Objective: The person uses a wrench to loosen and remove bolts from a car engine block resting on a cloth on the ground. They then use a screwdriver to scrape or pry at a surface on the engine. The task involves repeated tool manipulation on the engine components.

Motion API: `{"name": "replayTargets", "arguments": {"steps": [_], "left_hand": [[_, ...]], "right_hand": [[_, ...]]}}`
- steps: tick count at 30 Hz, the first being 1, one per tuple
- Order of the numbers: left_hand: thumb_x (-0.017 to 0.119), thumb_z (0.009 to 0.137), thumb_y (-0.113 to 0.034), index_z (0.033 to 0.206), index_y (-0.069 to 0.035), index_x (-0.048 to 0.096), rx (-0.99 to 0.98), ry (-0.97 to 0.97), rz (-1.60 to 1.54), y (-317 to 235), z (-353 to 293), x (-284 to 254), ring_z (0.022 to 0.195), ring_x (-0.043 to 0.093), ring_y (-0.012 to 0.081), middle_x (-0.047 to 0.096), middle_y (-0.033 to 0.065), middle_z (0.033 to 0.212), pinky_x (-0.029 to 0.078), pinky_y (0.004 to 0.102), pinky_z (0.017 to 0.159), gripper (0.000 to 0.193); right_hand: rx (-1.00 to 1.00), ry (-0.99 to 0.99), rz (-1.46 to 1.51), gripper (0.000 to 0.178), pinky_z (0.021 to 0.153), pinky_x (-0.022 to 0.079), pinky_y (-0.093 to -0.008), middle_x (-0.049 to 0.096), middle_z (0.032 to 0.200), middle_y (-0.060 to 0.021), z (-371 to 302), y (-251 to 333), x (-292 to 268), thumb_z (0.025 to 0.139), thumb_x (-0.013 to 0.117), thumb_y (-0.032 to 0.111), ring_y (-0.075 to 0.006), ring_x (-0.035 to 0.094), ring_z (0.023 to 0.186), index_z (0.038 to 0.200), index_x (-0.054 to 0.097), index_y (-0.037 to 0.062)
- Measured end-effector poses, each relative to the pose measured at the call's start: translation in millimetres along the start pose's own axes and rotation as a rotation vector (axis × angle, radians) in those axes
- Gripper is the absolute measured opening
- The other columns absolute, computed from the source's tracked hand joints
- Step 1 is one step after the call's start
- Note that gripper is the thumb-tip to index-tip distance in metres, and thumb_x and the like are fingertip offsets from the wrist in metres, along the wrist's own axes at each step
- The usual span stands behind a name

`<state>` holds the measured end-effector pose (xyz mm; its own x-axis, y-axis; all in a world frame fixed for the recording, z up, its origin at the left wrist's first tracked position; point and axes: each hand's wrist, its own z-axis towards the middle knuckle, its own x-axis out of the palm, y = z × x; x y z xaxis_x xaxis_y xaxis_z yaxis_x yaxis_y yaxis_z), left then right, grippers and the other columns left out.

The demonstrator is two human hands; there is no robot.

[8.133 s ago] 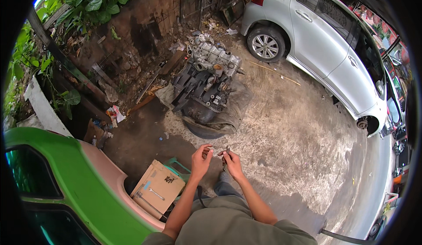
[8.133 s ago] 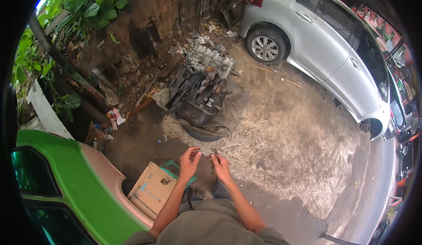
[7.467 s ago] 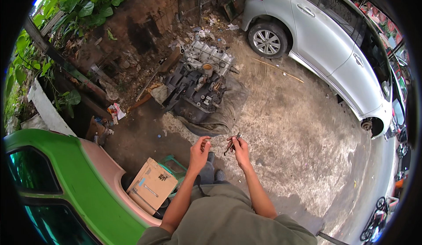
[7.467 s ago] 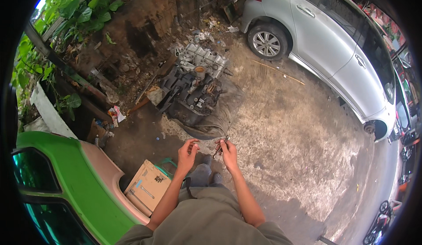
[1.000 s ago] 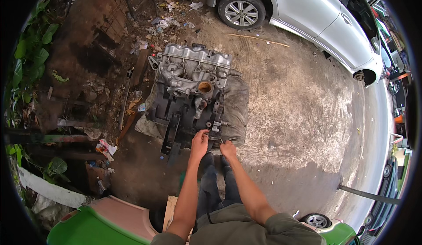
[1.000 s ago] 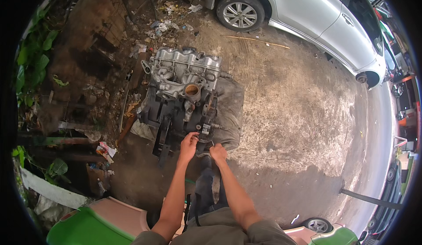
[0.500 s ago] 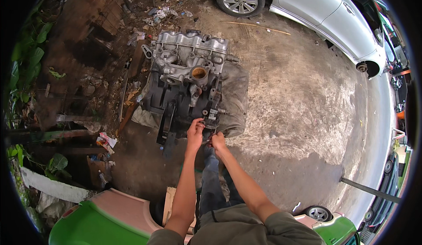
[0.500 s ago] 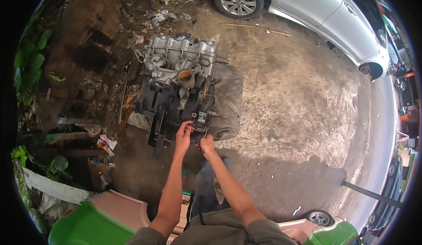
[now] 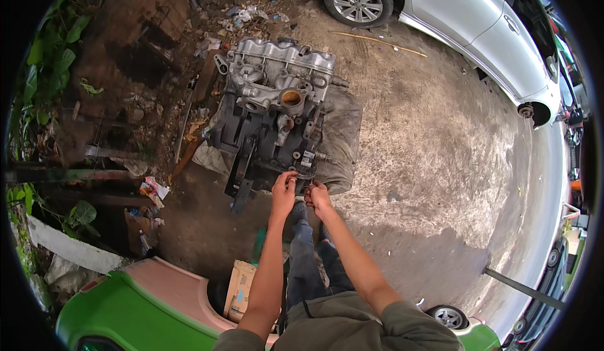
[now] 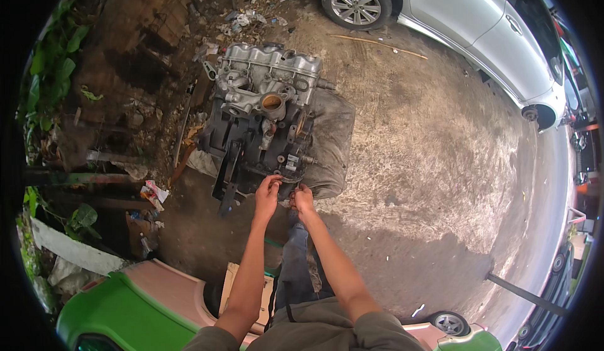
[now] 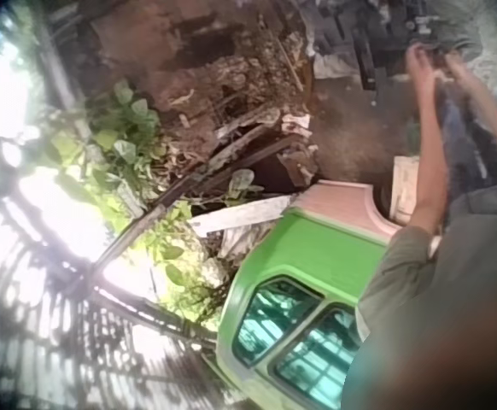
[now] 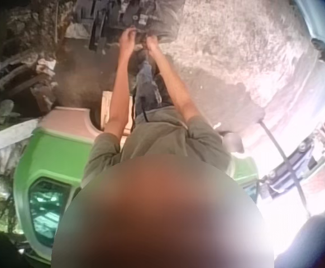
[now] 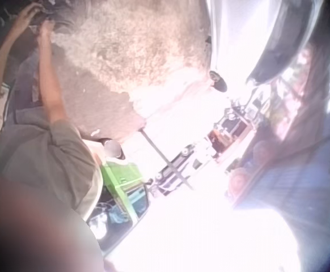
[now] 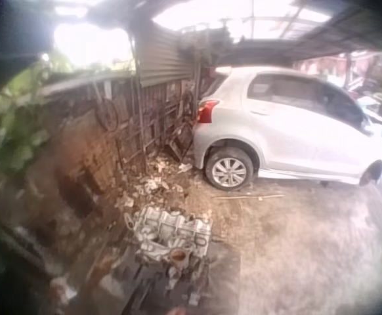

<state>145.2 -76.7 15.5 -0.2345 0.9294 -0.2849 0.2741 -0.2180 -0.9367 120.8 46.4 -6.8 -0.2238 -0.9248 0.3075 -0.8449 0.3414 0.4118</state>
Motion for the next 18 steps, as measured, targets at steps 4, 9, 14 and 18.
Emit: {"name": "replayTargets", "arguments": {"steps": [4, 9, 14, 18], "left_hand": [[0.05, 0.096, -0.005, 0.123, -0.004, 0.054, -0.109, -0.031, -0.132, 8.7, 3.0, -12.4, 0.103, 0.061, 0.021, 0.06, 0.0115, 0.115, 0.048, 0.0321, 0.088, 0.028], [0.05, 0.095, -0.003, 0.142, -0.005, 0.037, -0.308, -0.284, -0.882, 17.4, 14.2, -33.1, 0.125, 0.049, 0.0185, 0.046, 0.0103, 0.14, 0.036, 0.0311, 0.108, 0.048], [0.048, 0.095, 0.001, 0.147, -0.003, 0.031, -0.394, -0.314, -1.044, 13.6, 19.6, -37.8, 0.138, 0.039, 0.0226, 0.037, 0.0121, 0.151, 0.032, 0.0336, 0.114, 0.055], [0.049, 0.094, 0.0, 0.148, 0.003, 0.027, -0.377, -0.296, -1.057, 5.9, 8.7, -25.5, 0.143, 0.03, 0.0273, 0.033, 0.0158, 0.152, 0.028, 0.0375, 0.118, 0.059]], "right_hand": [[-0.004, 0.039, 0.025, 0.053, 0.039, 0.024, -0.0272, 0.041, 0.065, -0.0021, 4.2, 1.7, -1.1, 0.1, 0.04, 0.01, -0.011, 0.033, 0.044, 0.149, 0.021, 0.0045], [0.025, 0.029, -0.013, 0.051, 0.039, 0.024, -0.0277, 0.041, 0.065, -0.0024, 5.1, 3.2, -5.8, 0.101, 0.043, 0.012, -0.0115, 0.032, 0.043, 0.147, 0.025, 0.0042], [0.003, 0.004, 0.008, 0.052, 0.04, 0.028, -0.029, 0.043, 0.065, -0.0035, 7.4, 2.3, -4.3, 0.1, 0.044, 0.012, -0.0139, 0.037, 0.045, 0.148, 0.024, 0.0038], [-0.016, -0.031, -0.05, 0.054, 0.041, 0.031, -0.0304, 0.044, 0.065, -0.0044, 9.3, 2.6, -2.0, 0.1, 0.044, 0.012, -0.0165, 0.04, 0.046, 0.149, 0.023, 0.0034]]}}
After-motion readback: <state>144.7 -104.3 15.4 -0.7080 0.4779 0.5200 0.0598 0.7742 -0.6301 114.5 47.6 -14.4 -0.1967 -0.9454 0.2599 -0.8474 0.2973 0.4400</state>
